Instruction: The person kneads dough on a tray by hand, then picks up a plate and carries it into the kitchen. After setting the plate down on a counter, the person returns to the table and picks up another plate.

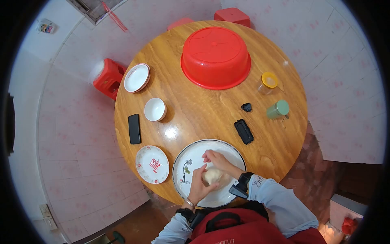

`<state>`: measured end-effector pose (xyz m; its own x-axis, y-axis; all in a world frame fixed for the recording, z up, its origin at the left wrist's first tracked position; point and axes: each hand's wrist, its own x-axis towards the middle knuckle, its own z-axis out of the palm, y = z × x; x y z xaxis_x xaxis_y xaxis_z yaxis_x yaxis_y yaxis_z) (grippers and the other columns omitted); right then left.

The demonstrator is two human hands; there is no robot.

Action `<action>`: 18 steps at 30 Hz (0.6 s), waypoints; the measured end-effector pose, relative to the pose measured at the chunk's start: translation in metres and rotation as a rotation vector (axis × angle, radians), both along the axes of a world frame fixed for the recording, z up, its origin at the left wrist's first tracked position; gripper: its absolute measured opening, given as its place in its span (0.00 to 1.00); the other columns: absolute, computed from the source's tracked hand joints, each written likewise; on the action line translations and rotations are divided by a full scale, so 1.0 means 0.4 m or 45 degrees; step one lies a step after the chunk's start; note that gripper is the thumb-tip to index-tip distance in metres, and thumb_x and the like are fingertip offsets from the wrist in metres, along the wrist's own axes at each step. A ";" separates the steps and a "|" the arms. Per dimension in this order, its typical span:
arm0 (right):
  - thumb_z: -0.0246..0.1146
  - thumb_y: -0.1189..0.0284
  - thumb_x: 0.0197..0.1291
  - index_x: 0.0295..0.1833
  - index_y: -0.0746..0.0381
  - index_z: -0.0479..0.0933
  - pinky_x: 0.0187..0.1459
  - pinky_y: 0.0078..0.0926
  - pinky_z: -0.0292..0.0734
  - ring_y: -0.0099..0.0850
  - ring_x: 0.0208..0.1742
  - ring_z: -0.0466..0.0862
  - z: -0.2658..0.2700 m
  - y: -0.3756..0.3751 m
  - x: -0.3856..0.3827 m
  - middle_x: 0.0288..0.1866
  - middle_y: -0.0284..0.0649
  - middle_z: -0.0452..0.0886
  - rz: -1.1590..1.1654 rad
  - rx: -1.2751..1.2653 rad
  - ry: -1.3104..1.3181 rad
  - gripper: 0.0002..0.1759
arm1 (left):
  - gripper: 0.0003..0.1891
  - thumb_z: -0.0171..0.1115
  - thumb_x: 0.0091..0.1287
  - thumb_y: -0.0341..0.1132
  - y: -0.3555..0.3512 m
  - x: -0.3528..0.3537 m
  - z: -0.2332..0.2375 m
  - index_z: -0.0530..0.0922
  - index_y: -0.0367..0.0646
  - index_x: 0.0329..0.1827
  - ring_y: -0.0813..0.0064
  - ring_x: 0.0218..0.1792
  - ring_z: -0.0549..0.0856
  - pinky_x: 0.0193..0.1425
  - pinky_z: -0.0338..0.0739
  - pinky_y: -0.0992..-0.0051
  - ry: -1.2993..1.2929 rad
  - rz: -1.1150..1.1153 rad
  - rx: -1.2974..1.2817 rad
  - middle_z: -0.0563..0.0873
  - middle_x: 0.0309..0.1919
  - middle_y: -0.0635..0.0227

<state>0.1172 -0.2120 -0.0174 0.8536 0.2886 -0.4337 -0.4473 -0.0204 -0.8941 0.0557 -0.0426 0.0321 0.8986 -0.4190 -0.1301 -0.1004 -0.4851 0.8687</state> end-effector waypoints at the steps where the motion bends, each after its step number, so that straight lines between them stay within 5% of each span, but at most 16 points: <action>1: 0.44 0.56 0.77 0.50 0.61 0.78 0.50 0.29 0.76 0.30 0.45 0.81 0.012 0.010 -0.021 0.41 0.40 0.83 0.002 0.009 -0.002 0.23 | 0.46 0.80 0.51 0.41 0.007 -0.017 0.002 0.63 0.37 0.72 0.57 0.59 0.74 0.64 0.70 0.63 -0.002 0.002 0.009 0.73 0.60 0.52; 4: 0.47 0.60 0.72 0.56 0.59 0.76 0.57 0.41 0.72 0.45 0.57 0.78 0.090 0.032 -0.078 0.54 0.46 0.80 0.250 -0.472 -0.361 0.19 | 0.51 0.80 0.51 0.43 0.018 -0.056 0.010 0.58 0.36 0.74 0.50 0.66 0.69 0.71 0.64 0.60 -0.088 0.033 0.090 0.69 0.64 0.48; 8: 0.53 0.64 0.67 0.55 0.58 0.76 0.55 0.42 0.70 0.42 0.55 0.77 0.133 0.072 -0.148 0.54 0.42 0.79 0.221 -0.646 -0.648 0.16 | 0.51 0.81 0.49 0.40 0.035 -0.078 0.030 0.57 0.34 0.72 0.45 0.69 0.66 0.74 0.62 0.59 -0.044 -0.037 0.176 0.66 0.67 0.44; 10: 0.55 0.65 0.66 0.55 0.59 0.76 0.57 0.41 0.69 0.41 0.55 0.77 0.172 0.084 -0.188 0.54 0.43 0.78 0.208 -0.704 -0.747 0.15 | 0.44 0.78 0.48 0.34 0.051 -0.105 0.021 0.63 0.34 0.67 0.43 0.64 0.70 0.68 0.67 0.56 -0.154 -0.086 0.226 0.69 0.64 0.46; 18: 0.62 0.68 0.58 0.50 0.61 0.78 0.56 0.42 0.67 0.40 0.50 0.77 0.108 0.117 -0.152 0.50 0.42 0.79 0.097 -0.862 -1.167 0.15 | 0.37 0.72 0.51 0.32 0.070 -0.127 -0.145 0.65 0.37 0.65 0.48 0.61 0.71 0.61 0.68 0.55 -0.121 -0.028 0.404 0.72 0.61 0.51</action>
<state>0.0566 -0.1653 0.0258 0.9195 0.2971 0.2574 0.3909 -0.6220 -0.6785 0.0050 -0.0144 -0.0258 0.9041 -0.3908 -0.1730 -0.1877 -0.7267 0.6609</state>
